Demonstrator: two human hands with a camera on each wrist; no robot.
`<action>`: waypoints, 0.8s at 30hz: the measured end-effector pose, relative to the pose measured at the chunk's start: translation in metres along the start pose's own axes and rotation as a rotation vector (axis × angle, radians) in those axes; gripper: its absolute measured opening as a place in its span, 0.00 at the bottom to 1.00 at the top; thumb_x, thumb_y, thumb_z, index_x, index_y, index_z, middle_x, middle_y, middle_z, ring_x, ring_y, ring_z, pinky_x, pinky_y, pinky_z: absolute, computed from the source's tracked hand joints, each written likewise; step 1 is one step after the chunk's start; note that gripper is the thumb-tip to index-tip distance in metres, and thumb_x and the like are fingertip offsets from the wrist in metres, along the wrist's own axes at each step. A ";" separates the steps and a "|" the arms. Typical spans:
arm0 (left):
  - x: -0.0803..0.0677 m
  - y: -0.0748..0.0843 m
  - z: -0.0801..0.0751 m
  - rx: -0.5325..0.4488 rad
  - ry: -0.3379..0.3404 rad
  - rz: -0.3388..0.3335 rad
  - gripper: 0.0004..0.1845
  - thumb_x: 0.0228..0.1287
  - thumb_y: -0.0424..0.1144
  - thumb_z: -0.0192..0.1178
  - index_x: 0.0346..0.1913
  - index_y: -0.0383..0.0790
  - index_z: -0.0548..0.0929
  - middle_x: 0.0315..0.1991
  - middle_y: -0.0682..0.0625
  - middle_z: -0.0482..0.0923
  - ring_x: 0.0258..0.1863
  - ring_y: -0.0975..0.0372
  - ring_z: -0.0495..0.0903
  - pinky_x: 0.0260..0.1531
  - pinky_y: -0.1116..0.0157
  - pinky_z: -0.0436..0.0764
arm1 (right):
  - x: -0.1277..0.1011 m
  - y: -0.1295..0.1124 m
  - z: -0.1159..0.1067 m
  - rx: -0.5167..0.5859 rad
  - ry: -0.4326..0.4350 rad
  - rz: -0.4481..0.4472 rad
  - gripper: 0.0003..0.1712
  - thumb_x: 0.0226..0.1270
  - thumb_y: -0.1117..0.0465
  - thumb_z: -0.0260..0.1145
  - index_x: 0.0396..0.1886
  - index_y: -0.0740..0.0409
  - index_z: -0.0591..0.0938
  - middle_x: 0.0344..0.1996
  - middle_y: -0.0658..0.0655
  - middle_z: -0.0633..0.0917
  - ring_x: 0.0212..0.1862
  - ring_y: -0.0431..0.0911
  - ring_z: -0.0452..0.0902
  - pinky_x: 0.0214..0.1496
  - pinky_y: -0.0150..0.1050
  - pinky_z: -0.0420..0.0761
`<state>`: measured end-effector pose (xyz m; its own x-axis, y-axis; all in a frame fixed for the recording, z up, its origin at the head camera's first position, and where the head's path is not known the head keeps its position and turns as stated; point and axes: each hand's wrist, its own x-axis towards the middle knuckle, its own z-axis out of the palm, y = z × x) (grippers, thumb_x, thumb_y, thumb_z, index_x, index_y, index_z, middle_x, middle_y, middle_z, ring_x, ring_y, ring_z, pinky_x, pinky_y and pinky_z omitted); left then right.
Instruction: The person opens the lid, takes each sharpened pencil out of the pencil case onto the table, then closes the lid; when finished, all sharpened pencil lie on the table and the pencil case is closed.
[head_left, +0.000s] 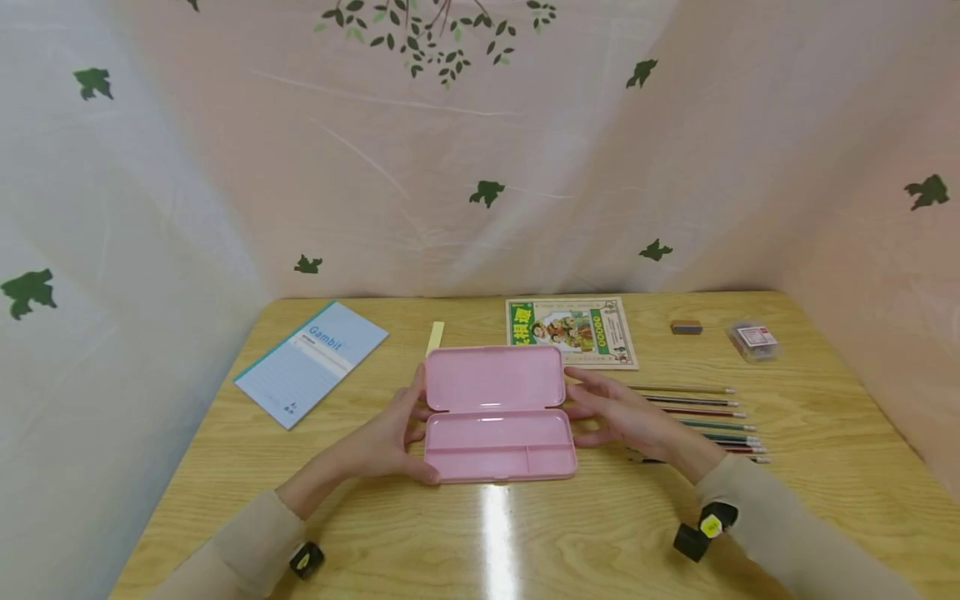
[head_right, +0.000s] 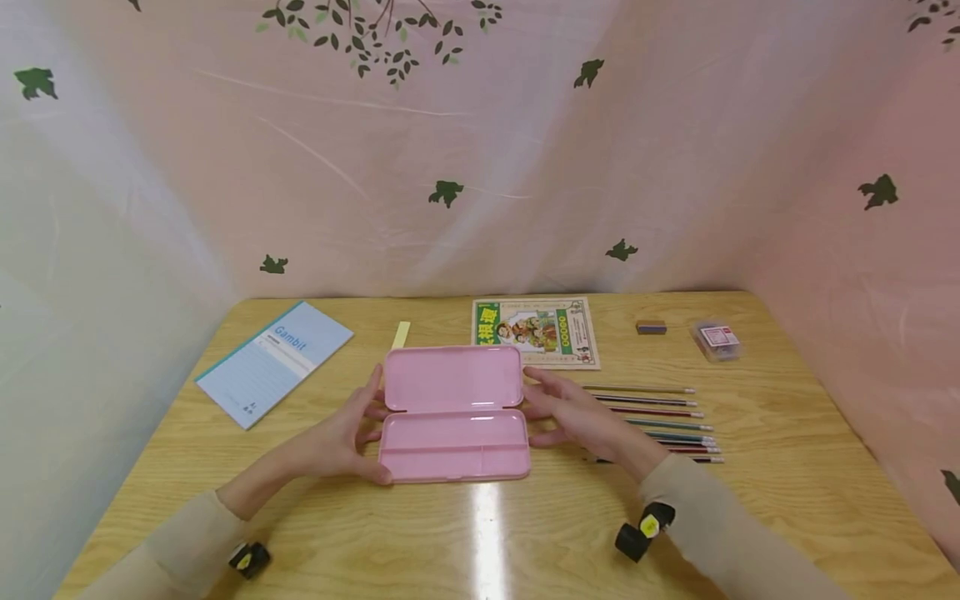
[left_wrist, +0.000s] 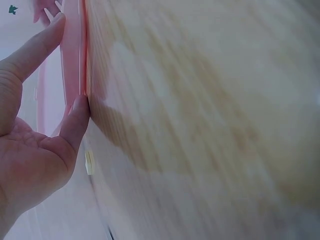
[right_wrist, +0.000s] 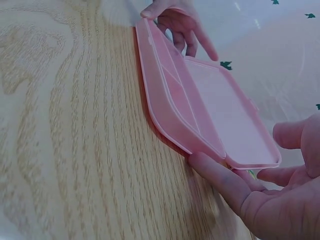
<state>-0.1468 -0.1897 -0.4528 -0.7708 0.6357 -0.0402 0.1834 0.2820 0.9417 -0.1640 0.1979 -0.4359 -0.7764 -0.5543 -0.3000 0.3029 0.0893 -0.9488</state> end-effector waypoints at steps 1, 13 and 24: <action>0.000 0.000 0.000 0.003 0.002 -0.001 0.80 0.43 0.32 0.83 0.80 0.46 0.22 0.71 0.36 0.48 0.68 0.46 0.67 0.63 0.61 0.76 | 0.000 0.000 0.000 -0.002 0.000 -0.001 0.39 0.84 0.51 0.49 0.83 0.59 0.45 0.72 0.74 0.64 0.69 0.63 0.68 0.59 0.57 0.81; 0.002 0.002 0.001 0.016 0.027 -0.004 0.82 0.41 0.32 0.84 0.80 0.53 0.23 0.71 0.41 0.52 0.67 0.49 0.68 0.62 0.62 0.77 | 0.001 0.000 0.003 0.012 0.081 -0.010 0.37 0.84 0.47 0.48 0.81 0.59 0.51 0.71 0.73 0.65 0.66 0.62 0.70 0.55 0.56 0.84; -0.003 0.004 0.004 0.039 0.078 -0.017 0.79 0.40 0.33 0.85 0.81 0.59 0.29 0.69 0.42 0.58 0.68 0.48 0.68 0.61 0.62 0.78 | -0.001 0.002 0.007 0.028 0.134 -0.015 0.40 0.82 0.38 0.45 0.78 0.61 0.57 0.72 0.71 0.64 0.69 0.64 0.68 0.56 0.56 0.84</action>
<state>-0.1411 -0.1879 -0.4499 -0.8189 0.5732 -0.0289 0.1923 0.3215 0.9272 -0.1583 0.1926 -0.4368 -0.8475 -0.4395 -0.2977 0.3043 0.0572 -0.9509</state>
